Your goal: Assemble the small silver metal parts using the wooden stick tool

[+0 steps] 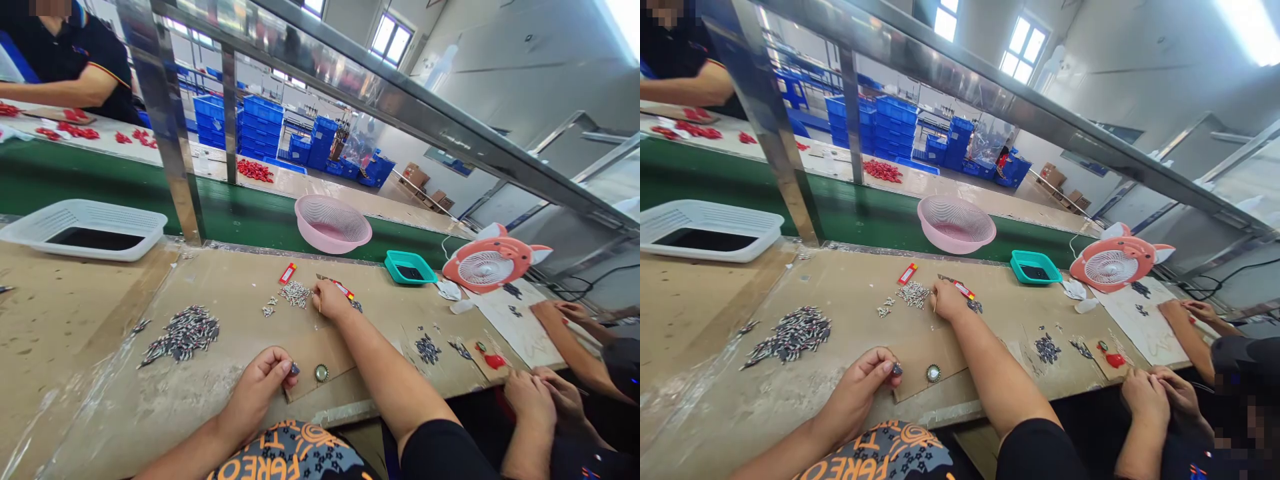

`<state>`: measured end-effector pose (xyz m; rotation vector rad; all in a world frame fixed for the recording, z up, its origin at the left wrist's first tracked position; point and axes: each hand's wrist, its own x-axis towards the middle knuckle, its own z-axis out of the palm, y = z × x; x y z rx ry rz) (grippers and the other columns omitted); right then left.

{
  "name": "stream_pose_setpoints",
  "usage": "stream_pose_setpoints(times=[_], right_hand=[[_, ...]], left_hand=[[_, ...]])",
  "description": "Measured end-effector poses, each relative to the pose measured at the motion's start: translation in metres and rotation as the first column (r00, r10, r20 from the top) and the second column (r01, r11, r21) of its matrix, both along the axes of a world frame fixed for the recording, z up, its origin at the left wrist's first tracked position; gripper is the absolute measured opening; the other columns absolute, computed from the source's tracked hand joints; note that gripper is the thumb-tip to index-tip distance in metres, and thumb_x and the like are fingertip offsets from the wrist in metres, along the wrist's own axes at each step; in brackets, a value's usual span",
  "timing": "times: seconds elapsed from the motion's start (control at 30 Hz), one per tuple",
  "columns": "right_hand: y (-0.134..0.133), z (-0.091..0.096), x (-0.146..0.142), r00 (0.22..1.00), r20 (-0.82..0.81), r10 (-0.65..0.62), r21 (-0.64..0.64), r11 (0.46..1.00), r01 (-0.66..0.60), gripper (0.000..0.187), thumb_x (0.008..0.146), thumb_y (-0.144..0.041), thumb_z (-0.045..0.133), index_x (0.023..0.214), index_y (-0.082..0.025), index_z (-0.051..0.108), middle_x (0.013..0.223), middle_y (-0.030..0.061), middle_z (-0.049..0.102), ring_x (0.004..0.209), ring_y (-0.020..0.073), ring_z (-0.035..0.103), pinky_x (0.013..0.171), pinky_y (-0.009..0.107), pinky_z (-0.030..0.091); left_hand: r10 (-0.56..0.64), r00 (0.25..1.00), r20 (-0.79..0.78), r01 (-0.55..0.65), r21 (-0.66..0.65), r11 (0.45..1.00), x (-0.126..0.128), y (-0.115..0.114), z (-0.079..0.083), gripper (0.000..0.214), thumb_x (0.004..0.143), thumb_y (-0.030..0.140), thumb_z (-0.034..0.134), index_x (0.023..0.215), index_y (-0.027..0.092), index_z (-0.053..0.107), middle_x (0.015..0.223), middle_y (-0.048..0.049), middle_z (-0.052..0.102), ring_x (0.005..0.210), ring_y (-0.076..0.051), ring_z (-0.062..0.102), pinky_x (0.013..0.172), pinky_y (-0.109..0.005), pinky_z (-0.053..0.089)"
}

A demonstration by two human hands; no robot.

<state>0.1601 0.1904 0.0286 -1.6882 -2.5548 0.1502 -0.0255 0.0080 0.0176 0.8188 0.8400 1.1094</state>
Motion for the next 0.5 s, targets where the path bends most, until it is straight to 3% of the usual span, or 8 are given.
stream_pose_setpoints(times=[0.13,0.33,0.5], right_hand=[[0.000,-0.002,-0.004,0.999,0.014,-0.050,-0.006,0.999,0.050,0.018,0.083,-0.031,0.059,0.091,-0.015,0.059,0.097,0.0100,0.060,0.089,0.0196,0.056,0.077,0.028,0.041],[0.000,0.010,-0.010,0.998,-0.010,-0.066,-0.014,0.998,0.066,0.008,0.084,-0.020,0.055,0.082,-0.014,0.060,0.093,0.0119,0.063,0.086,0.0204,0.058,0.076,0.029,0.041],[-0.040,0.032,-0.017,0.990,-0.139,0.018,-0.005,1.000,-0.019,0.013,0.087,-0.017,0.048,0.082,-0.016,0.059,0.085,0.0058,0.064,0.080,0.0156,0.058,0.073,0.024,0.042]], left_hand=[[0.010,1.000,-0.009,-0.010,-0.004,1.000,0.000,0.000,0.001,0.018,0.083,0.034,0.058,0.077,0.017,0.059,0.069,-0.0008,0.060,0.066,-0.014,0.052,0.064,-0.025,0.042],[0.045,0.999,-0.022,-0.045,-0.008,0.999,-0.002,0.001,0.002,0.019,0.082,0.035,0.058,0.075,0.018,0.059,0.068,-0.0007,0.061,0.067,-0.015,0.053,0.064,-0.025,0.041],[0.120,0.993,0.013,-0.119,-0.039,0.992,-0.002,0.002,0.002,0.018,0.080,0.036,0.062,0.078,0.018,0.059,0.073,-0.0010,0.062,0.069,-0.014,0.056,0.066,-0.025,0.043]])
